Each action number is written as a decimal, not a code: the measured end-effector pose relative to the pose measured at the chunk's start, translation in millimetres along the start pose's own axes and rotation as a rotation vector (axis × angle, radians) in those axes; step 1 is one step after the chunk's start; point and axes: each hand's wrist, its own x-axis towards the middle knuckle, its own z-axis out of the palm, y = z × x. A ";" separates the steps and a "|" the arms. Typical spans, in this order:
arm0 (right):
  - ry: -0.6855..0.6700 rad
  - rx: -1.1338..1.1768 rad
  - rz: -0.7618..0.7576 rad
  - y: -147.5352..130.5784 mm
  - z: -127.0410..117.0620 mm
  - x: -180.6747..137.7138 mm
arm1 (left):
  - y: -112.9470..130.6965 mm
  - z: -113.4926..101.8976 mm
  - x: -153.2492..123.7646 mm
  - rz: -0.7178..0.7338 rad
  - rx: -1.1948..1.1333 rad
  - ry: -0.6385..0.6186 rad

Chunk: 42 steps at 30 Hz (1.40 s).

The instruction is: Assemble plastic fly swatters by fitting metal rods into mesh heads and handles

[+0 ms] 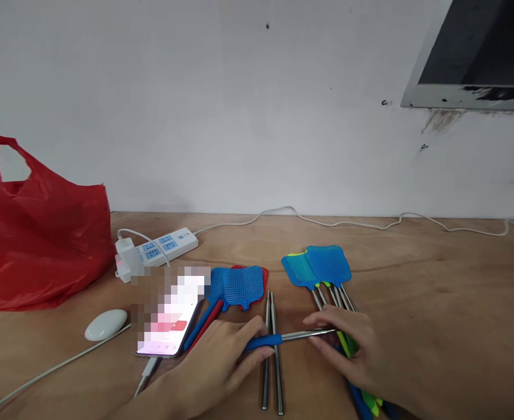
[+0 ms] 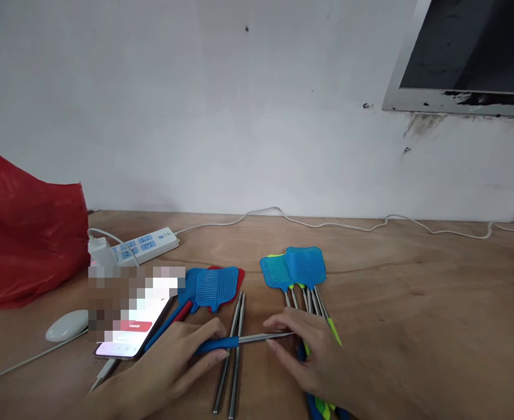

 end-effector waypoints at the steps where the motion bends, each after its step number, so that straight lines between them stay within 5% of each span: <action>1: -0.023 -0.059 -0.096 0.9 0.5 -1.3 | 1.0 -0.4 0.3 0.006 0.011 -0.006; 4: -0.078 -0.228 -0.272 2.1 -2.1 0.0 | 2.3 0.2 1.7 0.040 0.041 -0.003; 9: -0.131 -0.358 -0.355 -1.3 -6.7 7.3 | 0.7 4.3 3.5 0.080 0.099 0.014; 25: 0.049 -0.314 -0.506 -1.1 -5.8 7.2 | -0.9 3.4 1.1 -0.088 -0.306 -0.040; 31: 0.137 -0.296 -0.435 6.8 -15.2 8.3 | -8.0 0.8 2.4 -0.225 -0.577 -0.082; 42: 0.335 -0.150 -0.007 22.5 -28.7 16.1 | -7.5 -5.7 4.3 -0.095 -0.161 0.126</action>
